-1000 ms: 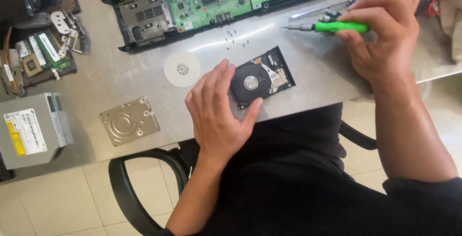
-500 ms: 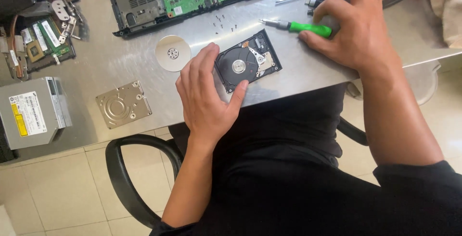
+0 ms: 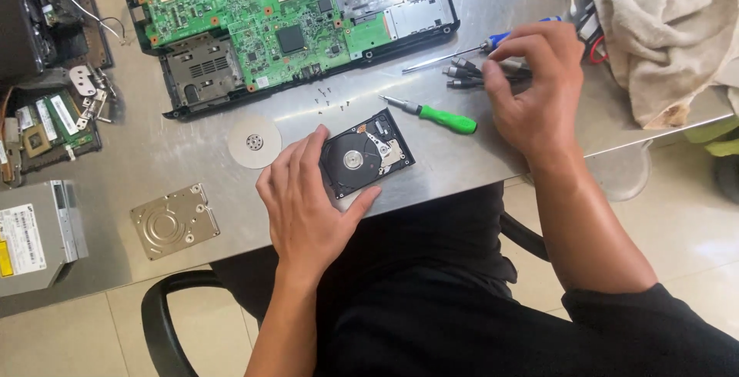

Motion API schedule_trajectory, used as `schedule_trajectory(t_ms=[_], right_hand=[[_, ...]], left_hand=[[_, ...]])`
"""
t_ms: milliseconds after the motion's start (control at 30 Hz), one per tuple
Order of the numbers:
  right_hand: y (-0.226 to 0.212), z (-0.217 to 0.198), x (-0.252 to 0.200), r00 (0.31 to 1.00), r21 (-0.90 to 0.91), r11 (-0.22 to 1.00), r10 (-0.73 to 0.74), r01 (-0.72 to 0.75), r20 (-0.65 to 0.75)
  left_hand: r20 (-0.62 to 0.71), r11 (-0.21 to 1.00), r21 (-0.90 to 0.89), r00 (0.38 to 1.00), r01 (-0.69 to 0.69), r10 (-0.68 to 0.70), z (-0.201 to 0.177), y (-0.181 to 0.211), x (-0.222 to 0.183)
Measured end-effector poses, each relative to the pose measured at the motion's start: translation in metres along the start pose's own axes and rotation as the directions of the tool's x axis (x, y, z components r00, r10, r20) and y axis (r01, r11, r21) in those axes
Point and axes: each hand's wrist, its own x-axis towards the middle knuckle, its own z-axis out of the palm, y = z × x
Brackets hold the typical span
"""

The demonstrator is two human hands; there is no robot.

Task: Cleaning a hard drive with a cloth and then reassembling it by screwing a metal bracket back onto the drive.

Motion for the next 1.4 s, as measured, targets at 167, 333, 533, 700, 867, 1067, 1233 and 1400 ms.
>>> schedule_trajectory(t_ms=[167,333,533,700,867,1067,1233,1400], right_hand=[[0.008,0.008,-0.003,0.988,-0.214,0.972,0.123,-0.099,0.099],[0.009,0.007,-0.003,0.973,-0.269,0.963,0.081,-0.021,0.215],[0.012,0.003,-0.008,0.972,-0.183,0.983,0.054,-0.011,0.230],[0.013,-0.003,-0.015,0.964,-0.003,0.993,-0.111,0.115,0.241],[0.009,0.005,-0.016,0.913,-0.156,0.958,-0.169,0.241,0.370],[0.001,0.005,-0.014,0.899,-0.129,0.969,-0.140,0.211,0.414],[0.008,0.007,-0.020,0.885,-0.144,0.968,-0.121,0.206,0.449],[0.006,0.005,-0.018,0.872,-0.144,0.966,-0.121,0.213,0.474]], left_hand=[[0.012,0.998,0.053,1.000,-0.015,0.014,0.000,-0.002,0.001],[0.004,0.998,0.051,1.000,-0.025,0.025,0.000,-0.004,0.003],[0.003,0.998,0.031,0.999,-0.046,0.046,-0.001,-0.005,-0.001],[0.037,0.997,-0.071,0.999,-0.027,0.030,-0.006,-0.007,-0.006],[0.073,0.992,-0.112,0.995,-0.057,0.065,-0.009,-0.013,-0.007],[0.111,0.993,-0.102,0.992,-0.055,0.067,-0.011,-0.013,-0.004],[0.115,0.993,-0.089,0.990,-0.077,0.087,-0.011,-0.015,-0.001],[0.110,0.992,-0.113,0.991,-0.064,0.077,-0.011,-0.016,-0.005]])
